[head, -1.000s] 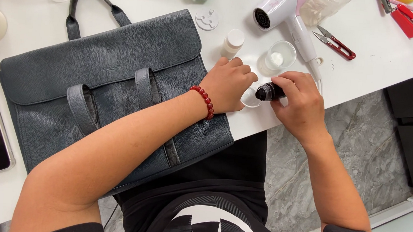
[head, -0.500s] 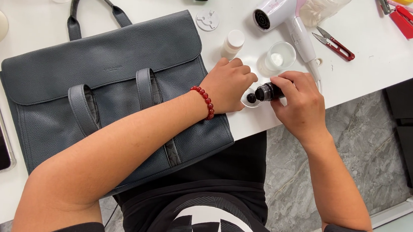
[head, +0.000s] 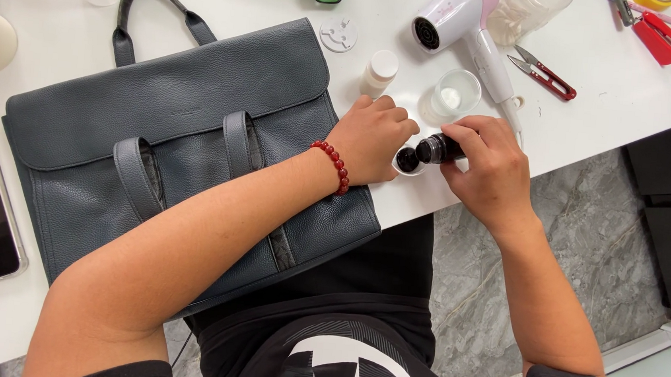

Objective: Preparing and applying dye to a leather bag at a repair bench.

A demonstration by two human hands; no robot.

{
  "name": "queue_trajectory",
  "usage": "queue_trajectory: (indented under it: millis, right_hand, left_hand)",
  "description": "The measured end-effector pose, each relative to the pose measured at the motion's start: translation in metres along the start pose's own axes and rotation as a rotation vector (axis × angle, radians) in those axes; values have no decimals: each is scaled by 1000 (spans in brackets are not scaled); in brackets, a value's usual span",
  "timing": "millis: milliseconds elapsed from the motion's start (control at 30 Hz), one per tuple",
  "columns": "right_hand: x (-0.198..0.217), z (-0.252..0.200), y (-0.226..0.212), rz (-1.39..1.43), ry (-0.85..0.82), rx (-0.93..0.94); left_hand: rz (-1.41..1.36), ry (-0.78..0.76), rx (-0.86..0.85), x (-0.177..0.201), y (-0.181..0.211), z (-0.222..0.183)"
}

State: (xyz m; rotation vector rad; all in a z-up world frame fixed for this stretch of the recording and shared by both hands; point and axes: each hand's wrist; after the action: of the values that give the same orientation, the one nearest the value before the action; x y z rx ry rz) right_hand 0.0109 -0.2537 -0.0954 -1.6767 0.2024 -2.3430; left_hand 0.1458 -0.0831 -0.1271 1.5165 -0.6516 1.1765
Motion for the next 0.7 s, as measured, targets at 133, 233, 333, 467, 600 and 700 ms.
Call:
queue_trajectory:
  millis: [133, 233, 333, 467, 600, 700]
  right_hand:
    - [1, 0, 1, 79, -18, -26]
    - [1, 0, 0, 116, -30, -37]
    - [4, 0, 0, 171, -43, -60]
    - [10, 2, -3, 224, -66, -87]
    - [13, 5, -5, 258, -76, -97]
    - [15, 5, -5, 295, -90, -121]
  left_hand:
    - [-18, 12, -3, 0, 0, -1]
    - [-27, 11, 0, 0, 0, -1]
    - [-32, 20, -3, -1, -1, -1]
    - [-34, 24, -3, 0, 0, -1]
    - [-32, 11, -1, 0, -1, -2]
    - [-26, 8, -2, 0, -1, -2]
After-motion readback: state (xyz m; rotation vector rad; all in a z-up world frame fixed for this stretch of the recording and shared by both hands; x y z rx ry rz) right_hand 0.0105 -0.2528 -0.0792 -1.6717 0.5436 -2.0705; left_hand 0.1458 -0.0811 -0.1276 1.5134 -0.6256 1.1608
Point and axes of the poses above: each hand's wrist, its own z-axis towards the middle knuckle, its own x-axis out of the back of the hand, y = z × x, and after that the axes turned 6 degrees about -y, right-handed
